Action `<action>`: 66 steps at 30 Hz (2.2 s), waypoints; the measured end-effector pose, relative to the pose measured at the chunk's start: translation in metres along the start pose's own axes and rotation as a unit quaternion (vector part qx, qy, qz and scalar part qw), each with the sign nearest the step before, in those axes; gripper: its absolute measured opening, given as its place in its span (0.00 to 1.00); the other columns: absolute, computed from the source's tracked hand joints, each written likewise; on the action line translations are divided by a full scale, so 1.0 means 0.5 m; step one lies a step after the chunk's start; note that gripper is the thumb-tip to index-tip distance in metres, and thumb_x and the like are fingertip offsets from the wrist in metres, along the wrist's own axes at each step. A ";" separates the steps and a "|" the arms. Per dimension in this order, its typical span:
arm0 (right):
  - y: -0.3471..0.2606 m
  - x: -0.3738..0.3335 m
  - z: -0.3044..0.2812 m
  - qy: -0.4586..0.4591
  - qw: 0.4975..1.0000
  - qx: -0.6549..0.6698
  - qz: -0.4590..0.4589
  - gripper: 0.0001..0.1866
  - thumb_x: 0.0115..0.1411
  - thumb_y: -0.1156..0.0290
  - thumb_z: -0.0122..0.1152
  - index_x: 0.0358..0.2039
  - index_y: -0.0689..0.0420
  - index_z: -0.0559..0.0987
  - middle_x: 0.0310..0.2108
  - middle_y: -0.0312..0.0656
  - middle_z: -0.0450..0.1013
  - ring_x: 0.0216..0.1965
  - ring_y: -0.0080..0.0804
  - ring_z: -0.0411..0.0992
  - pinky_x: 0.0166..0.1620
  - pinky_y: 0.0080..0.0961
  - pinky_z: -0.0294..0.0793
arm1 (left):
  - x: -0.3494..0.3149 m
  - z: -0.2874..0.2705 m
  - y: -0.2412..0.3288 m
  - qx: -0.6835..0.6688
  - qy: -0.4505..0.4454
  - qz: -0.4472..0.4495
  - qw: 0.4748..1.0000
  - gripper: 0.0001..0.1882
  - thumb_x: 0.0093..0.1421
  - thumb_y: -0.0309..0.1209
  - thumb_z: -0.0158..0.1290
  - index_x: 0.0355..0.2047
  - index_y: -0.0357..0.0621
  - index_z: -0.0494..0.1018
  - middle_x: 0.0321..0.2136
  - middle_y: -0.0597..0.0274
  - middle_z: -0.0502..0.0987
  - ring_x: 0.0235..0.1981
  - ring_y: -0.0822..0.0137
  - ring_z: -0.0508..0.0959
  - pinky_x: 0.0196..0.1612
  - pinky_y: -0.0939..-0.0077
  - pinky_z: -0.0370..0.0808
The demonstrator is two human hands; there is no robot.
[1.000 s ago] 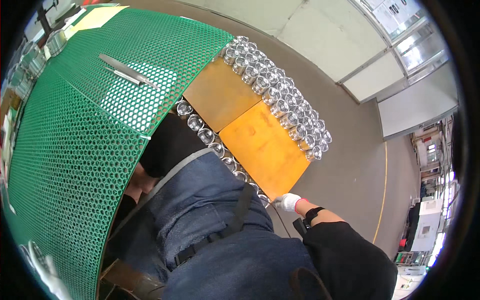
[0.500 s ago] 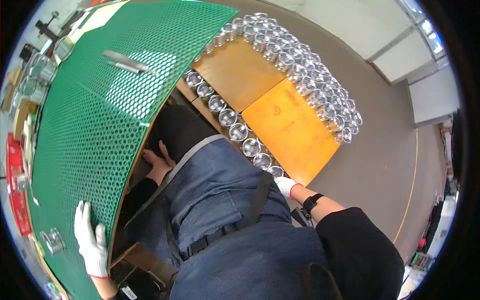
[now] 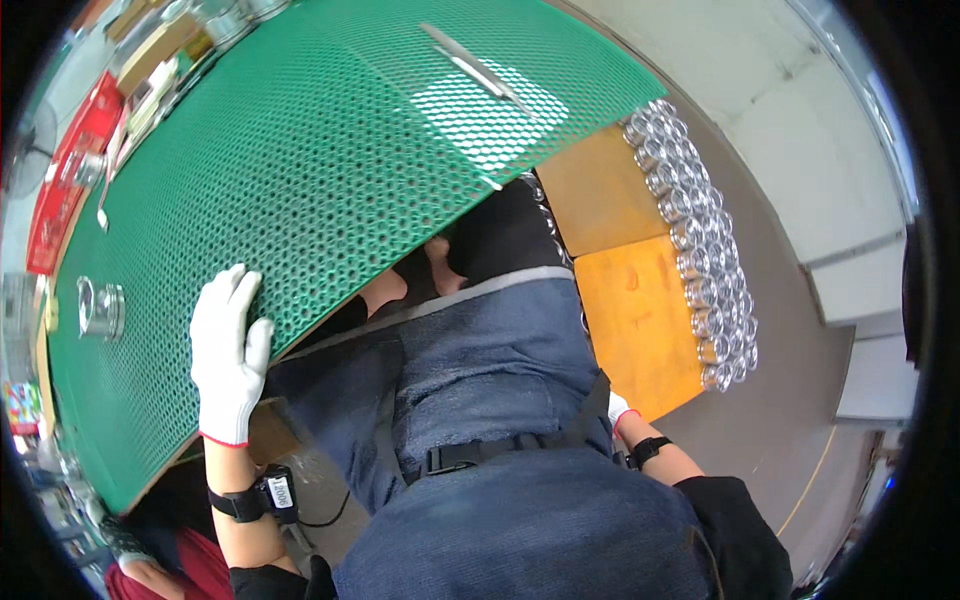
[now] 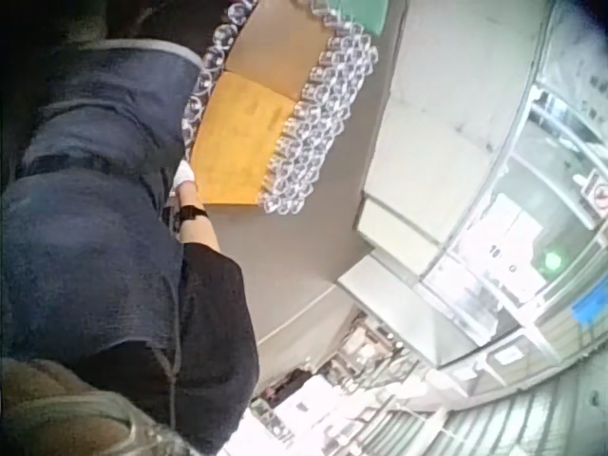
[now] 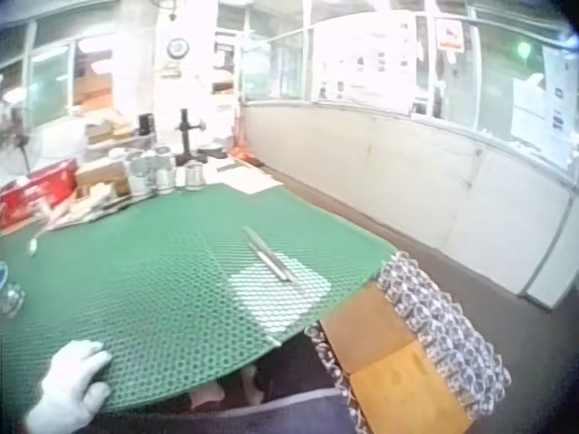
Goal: Inspecting and cleaning the interior grooves of metal pistons using a small tool.
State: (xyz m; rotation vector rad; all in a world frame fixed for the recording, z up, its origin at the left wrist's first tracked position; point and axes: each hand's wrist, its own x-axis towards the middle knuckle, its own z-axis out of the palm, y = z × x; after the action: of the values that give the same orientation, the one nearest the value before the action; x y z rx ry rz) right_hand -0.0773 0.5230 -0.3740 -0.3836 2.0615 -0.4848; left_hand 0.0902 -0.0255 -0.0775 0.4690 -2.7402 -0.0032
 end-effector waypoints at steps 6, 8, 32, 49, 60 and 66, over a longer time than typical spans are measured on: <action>0.091 0.034 -0.008 0.011 1.000 -0.016 0.004 0.20 0.67 0.56 0.51 0.48 0.56 0.81 0.46 0.50 0.80 0.45 0.45 0.77 0.52 0.35 0.72 | 0.019 -0.003 0.022 -0.002 0.048 -0.014 0.999 0.23 0.59 0.30 0.56 0.56 0.45 0.75 0.57 0.54 0.75 0.60 0.51 0.72 0.66 0.58 0.65; 0.099 0.059 -0.003 0.008 1.000 -0.020 -0.006 0.20 0.66 0.57 0.51 0.48 0.56 0.81 0.46 0.50 0.80 0.45 0.45 0.77 0.52 0.35 0.73 | 0.016 -0.018 0.012 -0.011 0.037 -0.023 0.999 0.24 0.58 0.27 0.55 0.56 0.45 0.75 0.58 0.54 0.75 0.60 0.51 0.72 0.66 0.57 0.65; -0.268 0.543 -0.727 0.311 0.943 -0.044 -0.108 0.17 0.64 0.60 0.53 0.52 0.46 0.79 0.47 0.52 0.74 0.48 0.52 0.76 0.51 0.47 0.76 | 0.679 0.193 0.381 -0.031 -0.238 0.330 0.913 0.52 0.62 0.71 0.33 0.59 0.26 0.64 0.57 0.31 0.66 0.60 0.30 0.65 0.66 0.34 0.54; -0.463 1.116 -0.901 0.356 0.933 -0.045 -0.034 0.20 0.61 0.64 0.59 0.54 0.51 0.75 0.65 0.56 0.57 0.51 0.53 0.76 0.50 0.48 0.78 | 0.645 0.181 0.330 -0.013 -0.321 0.296 0.899 0.47 0.60 0.73 0.38 0.39 0.30 0.70 0.51 0.28 0.66 0.57 0.27 0.64 0.62 0.22 0.53; -0.431 0.993 -0.901 0.292 0.943 -0.151 -0.041 0.15 0.58 0.71 0.60 0.47 0.51 0.81 0.62 0.54 0.61 0.46 0.53 0.80 0.47 0.47 0.79 | 0.657 0.187 0.334 -0.013 -0.325 0.294 0.899 0.48 0.58 0.75 0.37 0.39 0.31 0.69 0.49 0.29 0.66 0.55 0.27 0.65 0.61 0.22 0.54; -0.269 0.916 -0.913 0.380 0.916 -0.120 -0.038 0.24 0.47 0.73 0.68 0.47 0.51 0.76 0.65 0.61 0.56 0.45 0.58 0.78 0.48 0.46 0.79 | 0.655 0.179 0.320 -0.016 -0.321 0.296 0.899 0.48 0.60 0.73 0.38 0.44 0.30 0.70 0.53 0.29 0.65 0.59 0.26 0.63 0.62 0.21 0.53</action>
State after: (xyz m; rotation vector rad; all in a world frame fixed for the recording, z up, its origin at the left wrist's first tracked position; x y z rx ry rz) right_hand -0.6899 0.2830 -0.4323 -0.4688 2.8900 -0.4724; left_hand -0.2808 0.0151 -0.0371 -0.4894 -3.4002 -0.0577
